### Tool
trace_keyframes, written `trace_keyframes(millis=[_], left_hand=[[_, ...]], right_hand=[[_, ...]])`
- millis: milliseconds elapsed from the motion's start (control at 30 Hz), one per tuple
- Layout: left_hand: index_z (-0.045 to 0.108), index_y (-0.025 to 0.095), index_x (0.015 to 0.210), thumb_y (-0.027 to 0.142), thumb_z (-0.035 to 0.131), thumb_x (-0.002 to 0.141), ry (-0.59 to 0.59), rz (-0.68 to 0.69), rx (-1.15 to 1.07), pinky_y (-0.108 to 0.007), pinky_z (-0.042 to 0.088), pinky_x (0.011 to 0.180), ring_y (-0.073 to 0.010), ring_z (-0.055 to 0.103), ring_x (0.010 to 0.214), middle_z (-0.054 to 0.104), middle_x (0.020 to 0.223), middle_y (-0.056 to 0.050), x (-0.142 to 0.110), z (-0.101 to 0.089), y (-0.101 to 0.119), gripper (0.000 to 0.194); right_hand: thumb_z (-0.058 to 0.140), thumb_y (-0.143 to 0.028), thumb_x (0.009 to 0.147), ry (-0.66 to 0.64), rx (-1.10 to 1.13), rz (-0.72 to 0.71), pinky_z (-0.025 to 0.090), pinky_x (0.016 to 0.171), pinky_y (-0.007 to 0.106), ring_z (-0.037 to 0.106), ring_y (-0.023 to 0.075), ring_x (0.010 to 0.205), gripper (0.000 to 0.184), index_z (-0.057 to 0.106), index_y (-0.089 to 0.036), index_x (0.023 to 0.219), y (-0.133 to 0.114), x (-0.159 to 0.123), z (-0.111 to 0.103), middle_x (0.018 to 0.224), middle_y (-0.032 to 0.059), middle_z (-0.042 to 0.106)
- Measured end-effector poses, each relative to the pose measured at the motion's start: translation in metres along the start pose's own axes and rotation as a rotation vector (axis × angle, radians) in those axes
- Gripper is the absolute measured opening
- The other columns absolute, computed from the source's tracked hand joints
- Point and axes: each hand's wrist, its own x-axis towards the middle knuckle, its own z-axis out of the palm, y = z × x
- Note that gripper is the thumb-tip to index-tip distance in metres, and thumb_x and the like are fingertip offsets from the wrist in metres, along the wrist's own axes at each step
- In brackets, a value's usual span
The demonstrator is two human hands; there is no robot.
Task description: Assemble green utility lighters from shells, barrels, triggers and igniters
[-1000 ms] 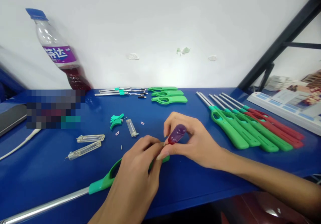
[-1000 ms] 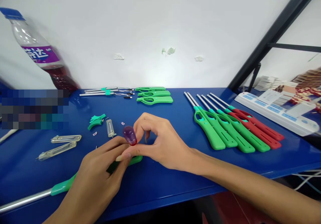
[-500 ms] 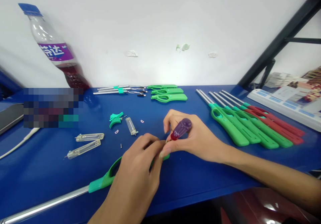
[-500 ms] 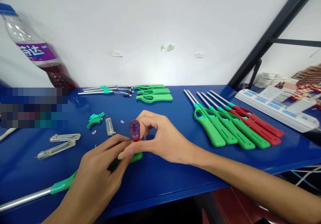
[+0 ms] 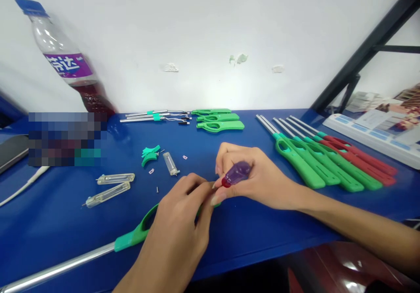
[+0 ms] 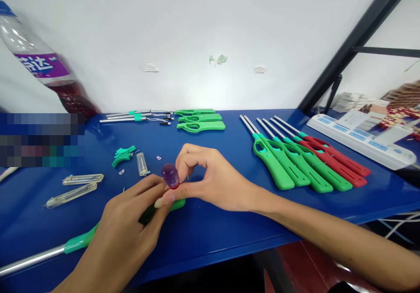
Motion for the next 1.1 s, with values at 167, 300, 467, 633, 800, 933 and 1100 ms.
trace_keyframes(millis=[167,300,467,633,800,933,1100], left_hand=[[0.071,0.022,0.093,0.01,0.048,0.105,-0.028,0.008,-0.009,-0.023,0.05,0.064,-0.0123,0.066,0.072,0.066,0.087,0.001,-0.001,-0.002,-0.002,0.029],[0.074,0.024,0.109,0.012,0.049,0.107,-0.055,0.005,-0.019,-0.023,0.053,0.071,-0.0141,0.07,0.083,0.068,0.093,0.0,-0.003,0.0,-0.007,0.027],[0.072,0.019,0.091,0.01,0.05,0.105,0.003,-0.007,-0.005,-0.025,0.047,0.062,-0.0127,0.063,0.069,0.065,0.084,0.001,-0.001,0.002,-0.003,0.027],[0.073,0.019,0.089,0.014,0.054,0.105,0.002,-0.051,-0.034,-0.025,0.047,0.063,-0.0125,0.066,0.071,0.068,0.085,0.001,0.0,0.0,0.003,0.025],[0.068,0.021,0.086,0.015,0.057,0.102,0.015,-0.085,-0.041,-0.025,0.048,0.063,-0.0128,0.067,0.072,0.07,0.085,0.002,0.002,-0.001,0.004,0.02],[0.069,0.022,0.089,0.018,0.057,0.102,0.035,-0.045,0.011,-0.025,0.05,0.062,-0.0145,0.068,0.07,0.07,0.084,0.001,0.002,-0.001,0.002,0.018],[0.074,0.024,0.094,0.014,0.05,0.104,0.01,0.014,0.035,-0.026,0.056,0.07,-0.0181,0.073,0.079,0.074,0.09,-0.003,-0.001,-0.001,-0.002,0.028]], right_hand=[[0.098,-0.037,0.074,0.018,-0.008,-0.014,0.05,0.074,0.026,0.06,0.0116,0.08,0.038,0.064,-0.021,0.07,0.001,-0.001,0.001,0.088,-0.0039,0.063],[0.091,-0.039,0.084,-0.134,-0.016,0.013,0.053,0.088,0.029,0.066,0.0159,0.101,0.024,0.079,-0.023,0.097,-0.004,0.002,-0.005,0.11,0.001,0.069],[0.088,-0.04,0.087,-0.025,0.024,0.032,0.052,0.077,0.029,0.064,0.013,0.081,0.028,0.071,-0.02,0.078,-0.001,0.002,-0.001,0.089,-0.0019,0.066],[0.094,-0.041,0.08,0.03,0.023,0.02,0.049,0.069,0.028,0.06,0.0118,0.075,0.039,0.062,-0.02,0.07,0.005,0.0,0.004,0.086,-0.0028,0.063],[0.097,-0.036,0.076,0.026,0.019,0.009,0.048,0.068,0.027,0.058,0.0104,0.07,0.043,0.058,-0.02,0.066,0.003,0.0,0.004,0.084,-0.004,0.062],[0.098,-0.031,0.074,0.015,0.013,-0.015,0.048,0.07,0.026,0.055,0.0091,0.069,0.046,0.056,-0.019,0.062,0.003,-0.001,0.005,0.081,-0.0051,0.061],[0.099,-0.025,0.072,-0.024,0.014,-0.046,0.052,0.083,0.028,0.066,0.0135,0.089,0.03,0.076,-0.023,0.092,-0.002,-0.003,-0.002,0.099,-0.0026,0.071]])
